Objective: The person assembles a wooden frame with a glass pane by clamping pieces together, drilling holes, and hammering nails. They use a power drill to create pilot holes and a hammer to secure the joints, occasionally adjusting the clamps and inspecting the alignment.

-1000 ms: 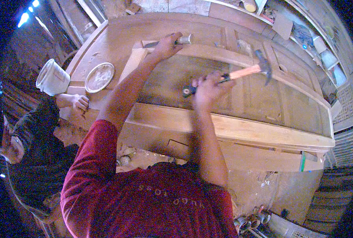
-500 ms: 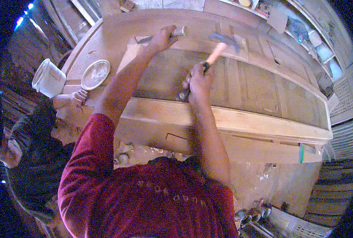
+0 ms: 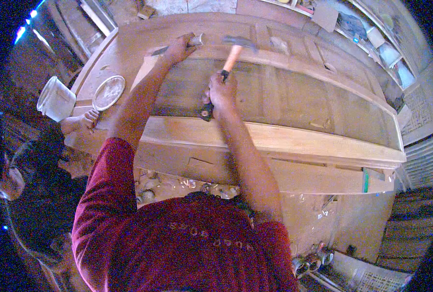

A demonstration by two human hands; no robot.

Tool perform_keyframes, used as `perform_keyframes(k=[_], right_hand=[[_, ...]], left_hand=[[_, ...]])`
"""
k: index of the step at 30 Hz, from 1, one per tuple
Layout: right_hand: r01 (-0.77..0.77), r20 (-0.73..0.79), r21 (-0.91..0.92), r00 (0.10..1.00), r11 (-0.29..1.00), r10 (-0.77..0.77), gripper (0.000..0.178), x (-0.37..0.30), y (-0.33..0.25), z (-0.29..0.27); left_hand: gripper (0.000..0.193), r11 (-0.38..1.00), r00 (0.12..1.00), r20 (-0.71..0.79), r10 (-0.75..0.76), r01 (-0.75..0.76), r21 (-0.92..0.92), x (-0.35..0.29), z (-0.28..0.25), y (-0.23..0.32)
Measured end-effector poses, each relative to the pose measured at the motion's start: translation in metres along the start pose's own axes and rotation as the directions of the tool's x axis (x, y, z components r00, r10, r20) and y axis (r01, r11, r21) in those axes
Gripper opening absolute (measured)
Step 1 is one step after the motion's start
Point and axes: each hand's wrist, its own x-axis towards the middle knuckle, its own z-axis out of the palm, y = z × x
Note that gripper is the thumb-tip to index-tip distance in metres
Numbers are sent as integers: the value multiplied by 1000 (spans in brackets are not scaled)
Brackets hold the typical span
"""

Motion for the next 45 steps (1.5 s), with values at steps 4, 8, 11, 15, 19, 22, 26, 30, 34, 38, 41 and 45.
perform_keyframes(k=[4,8,11,15,19,22,26,30,34,38,41,45], right_hand=[[115,15,195,993,974,-120,9,-26,-28,-7],[268,-12,111,963,957,-268,13,-66,-72,-85],[436,-126,58,896,898,-426,19,-96,-105,-161],[630,-189,16,764,776,-616,25,-120,-166,-264],[681,-280,-520,434,515,-856,23,-160,-233,-400],[455,-311,-794,264,402,-913,28,-222,-270,-478],[175,-529,-805,219,566,-820,35,-289,-289,-545],[-54,-541,-840,17,539,-841,32,-338,-275,-612],[-42,-649,-755,-91,654,-755,29,-379,-260,-675],[83,-810,-587,-84,806,-581,18,-398,-242,-751],[46,-860,-506,-96,861,-501,20,-423,-238,-822],[-251,-804,-540,-129,804,-580,23,-471,-196,-978]], left_hand=[[40,993,995,-31,98,-96,69,2,-9,23],[42,954,957,-68,282,-287,-86,28,-13,161],[51,873,880,-227,417,-457,-171,41,-11,275],[27,839,878,-387,280,-420,-346,63,-8,416],[10,-117,816,-246,523,-217,-969,108,46,630],[12,-369,709,-76,701,269,-890,100,100,755],[18,-367,602,67,796,567,-737,62,179,883],[17,-283,453,222,863,799,-530,6,232,972],[14,-107,263,247,933,855,-508,-43,283,1040],[40,261,-16,309,951,575,-775,-45,345,1086],[54,110,-70,111,991,-21,-994,10,411,1116],[48,287,310,97,946,-658,-696,128,480,1130]])
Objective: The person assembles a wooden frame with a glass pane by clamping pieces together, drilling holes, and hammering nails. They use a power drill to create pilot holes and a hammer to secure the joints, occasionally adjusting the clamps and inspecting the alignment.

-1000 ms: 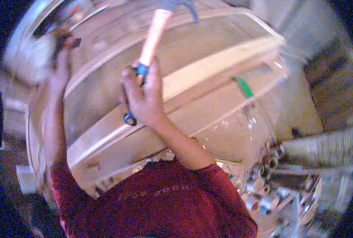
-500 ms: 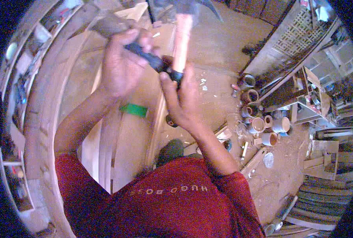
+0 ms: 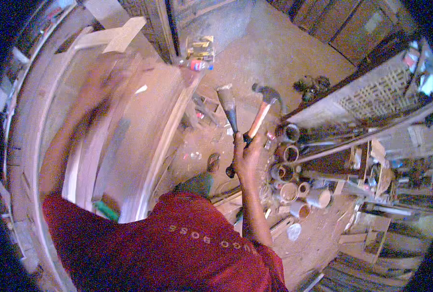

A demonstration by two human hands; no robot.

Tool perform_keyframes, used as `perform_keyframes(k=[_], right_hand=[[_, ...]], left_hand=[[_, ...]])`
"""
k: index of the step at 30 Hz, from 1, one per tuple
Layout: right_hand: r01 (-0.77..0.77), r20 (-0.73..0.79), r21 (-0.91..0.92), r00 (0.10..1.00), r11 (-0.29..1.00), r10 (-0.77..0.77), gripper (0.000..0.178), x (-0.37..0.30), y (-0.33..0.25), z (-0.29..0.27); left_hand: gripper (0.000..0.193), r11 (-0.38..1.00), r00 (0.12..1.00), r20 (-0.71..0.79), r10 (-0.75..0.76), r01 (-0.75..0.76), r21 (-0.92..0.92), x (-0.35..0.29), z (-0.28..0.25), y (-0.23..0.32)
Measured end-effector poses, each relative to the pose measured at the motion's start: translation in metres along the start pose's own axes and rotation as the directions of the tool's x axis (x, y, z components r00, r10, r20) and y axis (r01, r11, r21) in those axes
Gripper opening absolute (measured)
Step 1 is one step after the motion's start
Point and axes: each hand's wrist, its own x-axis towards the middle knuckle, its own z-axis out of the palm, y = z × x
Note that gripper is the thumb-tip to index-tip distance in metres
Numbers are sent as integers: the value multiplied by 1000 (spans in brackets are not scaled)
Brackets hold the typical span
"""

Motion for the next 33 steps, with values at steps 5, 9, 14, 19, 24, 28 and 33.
perform_keyframes(k=[5,9,14,19,24,28,33], right_hand=[[174,257,-321,962,931,-91,38,117,25,1],[173,471,-400,881,900,40,38,177,51,33],[377,711,-205,691,903,-127,41,231,84,149],[584,912,-220,406,781,-47,47,253,89,263],[699,888,17,318,714,-333,44,262,130,324],[739,959,-4,193,674,-206,43,253,147,328],[777,962,99,87,622,-261,48,257,173,332]], left_hand=[[62,824,921,-167,-351,389,411,-27,19,-76],[64,831,892,-85,-445,446,331,-6,15,-61],[63,759,874,-113,-472,468,453,-1,17,-55],[56,637,813,-232,-535,568,522,-1,16,-27],[44,589,694,-495,-523,714,379,-12,51,45],[48,489,439,-679,-588,862,133,-46,104,134],[48,171,66,-758,-648,983,-60,-61,165,203]])
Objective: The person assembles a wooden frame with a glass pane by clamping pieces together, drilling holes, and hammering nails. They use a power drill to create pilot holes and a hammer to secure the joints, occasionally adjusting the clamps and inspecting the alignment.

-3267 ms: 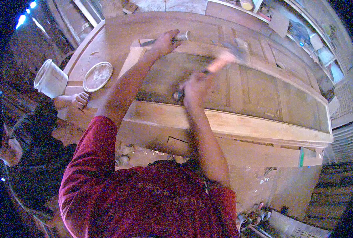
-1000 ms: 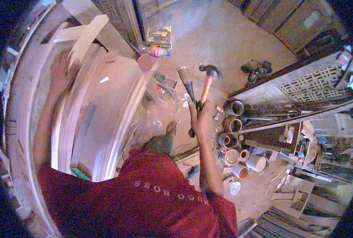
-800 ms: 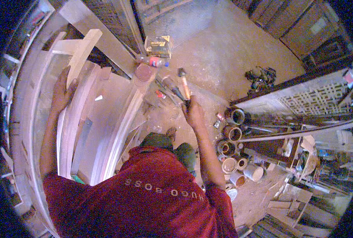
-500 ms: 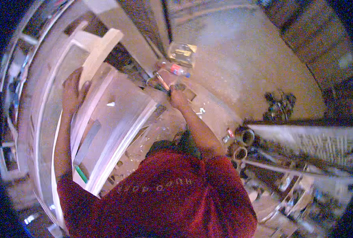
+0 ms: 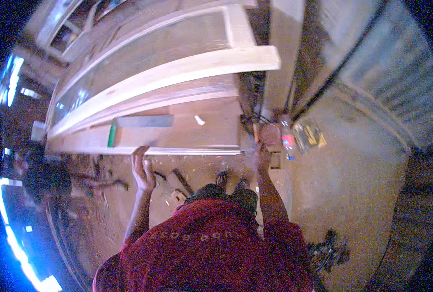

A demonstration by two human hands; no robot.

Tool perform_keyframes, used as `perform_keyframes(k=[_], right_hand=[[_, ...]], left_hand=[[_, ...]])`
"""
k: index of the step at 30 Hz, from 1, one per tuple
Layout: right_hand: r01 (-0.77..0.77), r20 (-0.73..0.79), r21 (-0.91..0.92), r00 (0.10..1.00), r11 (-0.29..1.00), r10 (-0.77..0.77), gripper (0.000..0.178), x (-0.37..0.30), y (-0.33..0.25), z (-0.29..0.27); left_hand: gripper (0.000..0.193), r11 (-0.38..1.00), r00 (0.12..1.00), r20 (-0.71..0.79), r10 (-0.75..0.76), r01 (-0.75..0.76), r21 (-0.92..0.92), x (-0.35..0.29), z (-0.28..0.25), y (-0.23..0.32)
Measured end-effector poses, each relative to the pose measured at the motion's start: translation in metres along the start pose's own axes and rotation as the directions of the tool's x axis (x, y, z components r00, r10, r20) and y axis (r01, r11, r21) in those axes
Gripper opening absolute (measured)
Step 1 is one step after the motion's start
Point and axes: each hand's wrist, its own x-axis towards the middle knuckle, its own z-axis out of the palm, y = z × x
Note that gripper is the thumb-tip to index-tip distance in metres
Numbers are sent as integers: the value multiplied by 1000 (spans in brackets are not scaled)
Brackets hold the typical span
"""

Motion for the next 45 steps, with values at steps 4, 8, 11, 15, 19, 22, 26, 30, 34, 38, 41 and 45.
perform_keyframes(k=[4,8,11,15,19,22,26,30,34,38,41,45], right_hand=[[100,-67,-145,992,984,-111,55,-8,-2,5],[78,-67,-138,994,987,-88,58,-15,-17,-14],[89,-112,-269,986,959,-124,58,-15,-10,-11],[-18,-20,-332,1000,943,12,59,-14,-12,-7],[-90,-10,-355,996,931,92,68,-24,-16,-8],[-137,-111,-489,989,861,95,73,-38,-22,-13],[-485,-131,-385,871,785,474,71,-33,-74,-120],[-274,-691,-148,716,950,99,52,-14,-150,-232],[-58,-575,-449,783,892,-239,70,46,-257,-302],[45,-417,-665,806,746,-420,79,113,-247,-300],[127,-383,-675,782,727,-492,79,134,-217,-305],[185,-275,-722,808,667,-521,77,128,-231,-321]], left_hand=[[45,981,977,-117,-180,187,50,-47,-16,-2],[44,959,932,-249,-264,282,36,-55,-33,-5],[42,954,914,-298,-277,299,31,-43,-44,-20],[36,975,934,-312,-174,207,79,0,-65,-52],[52,989,980,-201,6,24,146,78,-88,-79],[66,957,983,-83,163,-137,256,132,-100,-124],[92,865,968,197,157,-231,445,188,-117,-176],[100,830,898,394,198,-367,421,220,-115,-211],[105,849,896,360,262,-391,355,221,-111,-228],[104,867,900,342,269,-381,320,225,-115,-229],[100,868,900,329,286,-389,308,228,-116,-227],[94,863,918,292,268,-364,351,224,-122,-225]])
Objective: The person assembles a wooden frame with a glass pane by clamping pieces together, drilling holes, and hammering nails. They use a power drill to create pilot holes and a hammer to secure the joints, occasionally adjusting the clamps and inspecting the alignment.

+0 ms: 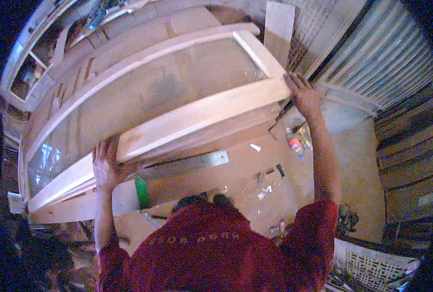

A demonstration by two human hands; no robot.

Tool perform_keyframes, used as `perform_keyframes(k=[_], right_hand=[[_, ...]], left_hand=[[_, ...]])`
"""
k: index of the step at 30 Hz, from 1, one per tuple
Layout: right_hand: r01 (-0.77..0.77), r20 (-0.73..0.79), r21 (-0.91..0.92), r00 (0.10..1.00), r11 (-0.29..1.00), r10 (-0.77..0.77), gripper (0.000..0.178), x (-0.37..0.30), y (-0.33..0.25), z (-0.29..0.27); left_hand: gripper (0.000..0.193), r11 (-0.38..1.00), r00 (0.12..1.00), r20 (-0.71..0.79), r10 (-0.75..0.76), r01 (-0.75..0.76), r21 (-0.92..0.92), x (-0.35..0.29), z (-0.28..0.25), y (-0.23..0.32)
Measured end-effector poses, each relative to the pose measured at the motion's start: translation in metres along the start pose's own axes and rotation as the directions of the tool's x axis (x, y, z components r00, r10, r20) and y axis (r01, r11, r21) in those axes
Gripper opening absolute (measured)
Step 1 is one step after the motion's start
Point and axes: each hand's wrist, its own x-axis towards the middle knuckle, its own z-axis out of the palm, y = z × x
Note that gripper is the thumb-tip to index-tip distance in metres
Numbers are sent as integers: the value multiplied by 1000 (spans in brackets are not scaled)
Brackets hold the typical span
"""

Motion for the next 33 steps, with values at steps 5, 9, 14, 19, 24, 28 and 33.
perform_keyframes(k=[5,9,14,19,24,28,33], right_hand=[[20,83,2,996,1000,-20,76,-44,-6,-66],[17,113,1,993,1000,-17,74,-86,-19,-117],[19,233,64,972,998,-33,77,-101,-40,-194],[82,261,-34,963,996,-71,75,-113,-36,-237],[116,132,134,982,984,-133,62,-94,-23,-260],[-88,178,232,983,969,47,52,-100,30,-255],[-213,175,664,976,717,128,54,-109,74,-283]], left_hand=[[72,989,986,-139,91,-72,132,-39,-10,-12],[63,961,903,-410,129,-12,275,-84,-13,-22],[55,949,773,-613,160,51,312,-120,-42,-64],[24,927,676,-724,137,171,334,-123,-57,-104],[85,914,647,-736,201,146,379,-117,-104,-97],[77,910,638,-719,276,67,409,-96,-132,-54],[66,928,704,-661,258,9,372,-79,-162,-12]])
